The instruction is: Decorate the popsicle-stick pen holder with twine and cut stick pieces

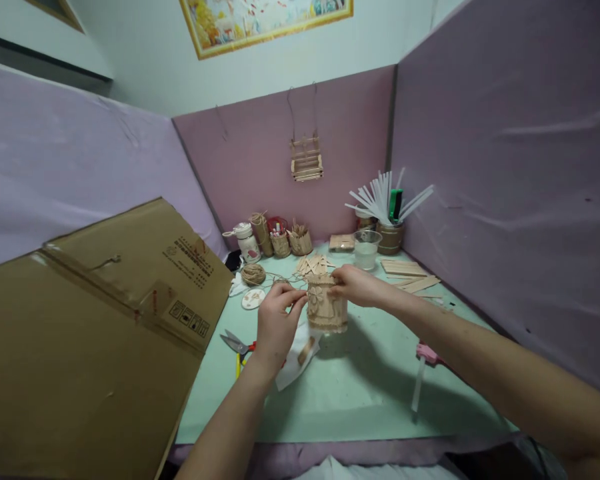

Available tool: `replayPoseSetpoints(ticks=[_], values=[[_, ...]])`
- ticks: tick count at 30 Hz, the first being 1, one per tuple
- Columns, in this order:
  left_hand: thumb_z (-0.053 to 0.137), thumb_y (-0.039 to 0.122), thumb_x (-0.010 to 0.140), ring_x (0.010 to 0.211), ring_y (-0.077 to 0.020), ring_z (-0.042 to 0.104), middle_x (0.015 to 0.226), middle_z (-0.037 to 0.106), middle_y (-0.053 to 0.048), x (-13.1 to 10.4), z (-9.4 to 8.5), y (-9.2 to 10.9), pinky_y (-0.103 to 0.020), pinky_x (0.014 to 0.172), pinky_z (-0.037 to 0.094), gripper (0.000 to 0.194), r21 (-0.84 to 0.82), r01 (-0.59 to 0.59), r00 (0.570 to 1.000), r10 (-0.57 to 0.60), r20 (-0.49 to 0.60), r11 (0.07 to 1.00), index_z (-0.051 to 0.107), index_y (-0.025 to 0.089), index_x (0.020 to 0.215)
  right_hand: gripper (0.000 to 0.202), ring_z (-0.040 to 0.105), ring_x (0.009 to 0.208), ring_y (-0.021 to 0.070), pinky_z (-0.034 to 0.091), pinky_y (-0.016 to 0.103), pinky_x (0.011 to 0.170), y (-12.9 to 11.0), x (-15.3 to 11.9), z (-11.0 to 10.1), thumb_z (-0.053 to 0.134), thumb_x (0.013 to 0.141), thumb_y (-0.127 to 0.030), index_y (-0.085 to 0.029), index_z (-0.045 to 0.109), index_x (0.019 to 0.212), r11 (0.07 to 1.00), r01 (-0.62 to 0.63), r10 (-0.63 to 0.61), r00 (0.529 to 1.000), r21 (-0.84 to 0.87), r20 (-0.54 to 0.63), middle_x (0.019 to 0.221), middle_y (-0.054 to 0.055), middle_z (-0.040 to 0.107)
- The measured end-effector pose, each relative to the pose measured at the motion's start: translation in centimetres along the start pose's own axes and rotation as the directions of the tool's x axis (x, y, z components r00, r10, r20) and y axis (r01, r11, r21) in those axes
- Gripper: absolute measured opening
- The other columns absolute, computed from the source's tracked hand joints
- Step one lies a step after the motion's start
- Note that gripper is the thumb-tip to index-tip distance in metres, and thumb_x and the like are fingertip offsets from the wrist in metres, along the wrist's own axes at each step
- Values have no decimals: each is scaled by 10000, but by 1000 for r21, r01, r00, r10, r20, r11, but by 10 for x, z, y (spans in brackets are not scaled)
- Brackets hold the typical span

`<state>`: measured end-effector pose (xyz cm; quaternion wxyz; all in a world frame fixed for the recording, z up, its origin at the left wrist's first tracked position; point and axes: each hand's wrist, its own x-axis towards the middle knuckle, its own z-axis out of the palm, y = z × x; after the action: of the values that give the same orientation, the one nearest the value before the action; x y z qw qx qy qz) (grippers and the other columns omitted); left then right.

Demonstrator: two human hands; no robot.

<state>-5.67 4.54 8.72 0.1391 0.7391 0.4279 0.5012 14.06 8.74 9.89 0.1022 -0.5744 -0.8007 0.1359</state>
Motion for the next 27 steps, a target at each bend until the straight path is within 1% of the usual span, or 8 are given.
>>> replayPoseSetpoints(ticks=[1, 3, 6, 8, 12, 17, 22, 27], values=[[597, 219, 788, 746, -152, 540, 789, 597, -39, 1, 4, -2, -284, 715, 422, 130, 57, -39, 999, 38, 17, 998, 722, 203, 818, 278, 603, 914, 181, 509, 379, 784, -1, 0, 0, 535, 890, -344, -159, 572, 1094, 1000, -11, 11, 1000, -6, 1, 1090, 57, 601], [567, 204, 809, 756, -158, 544, 790, 595, -41, 0, 11, -6, -288, 719, 422, 151, 143, -79, 996, 70, 63, 987, 715, 203, 841, 276, 600, 922, 181, 506, 381, 792, -3, 0, 1, 532, 891, -346, -163, 574, 1093, 999, -29, 29, 1000, -17, 2, 1097, 60, 600], [539, 197, 826, 760, -167, 543, 791, 592, -45, -3, 19, -13, -291, 703, 421, 174, 227, -89, 992, 67, 106, 970, 708, 210, 863, 273, 599, 925, 181, 504, 382, 797, -5, 0, 2, 529, 892, -347, -165, 576, 1090, 999, -42, 42, 999, -27, 4, 1101, 61, 599], [530, 198, 831, 768, -173, 541, 799, 592, -48, -4, 22, -17, -293, 700, 418, 182, 263, -100, 991, 73, 108, 960, 705, 212, 879, 272, 599, 928, 182, 503, 382, 799, -6, 0, 2, 529, 892, -347, -164, 577, 1088, 999, -44, 44, 999, -28, 9, 1102, 61, 599], [519, 199, 838, 779, -178, 541, 819, 599, -56, -2, 24, -21, -296, 701, 416, 195, 282, -127, 989, 99, 111, 951, 700, 210, 911, 268, 600, 925, 182, 503, 380, 799, -6, -1, 0, 525, 894, -350, -165, 582, 1079, 999, -44, 44, 999, -10, 27, 1095, 58, 603], [505, 203, 845, 775, -173, 538, 818, 608, -58, 6, 24, -20, -294, 697, 415, 205, 296, -175, 981, 138, 139, 939, 702, 199, 903, 275, 602, 920, 184, 508, 378, 789, -7, -2, -6, 525, 895, -348, -162, 576, 1091, 997, -63, 61, 996, 34, 61, 1094, 55, 602], [501, 217, 842, 751, -160, 549, 777, 605, -45, 18, 22, -18, -280, 685, 420, 213, 340, -222, 965, 155, 214, 914, 713, 192, 837, 286, 603, 922, 190, 511, 380, 784, -5, -1, -13, 530, 891, -350, -159, 572, 1100, 992, -93, 82, 990, 90, 119, 1097, 53, 600], [486, 202, 839, 747, -164, 554, 787, 616, -46, 28, 23, -23, -274, 665, 412, 225, 392, -297, 937, 187, 296, 871, 711, 194, 832, 291, 596, 946, 198, 507, 389, 799, 2, 5, -12, 533, 890, -343, -165, 564, 1119, 979, -142, 120, 982, 147, 148, 1127, 56, 588]])
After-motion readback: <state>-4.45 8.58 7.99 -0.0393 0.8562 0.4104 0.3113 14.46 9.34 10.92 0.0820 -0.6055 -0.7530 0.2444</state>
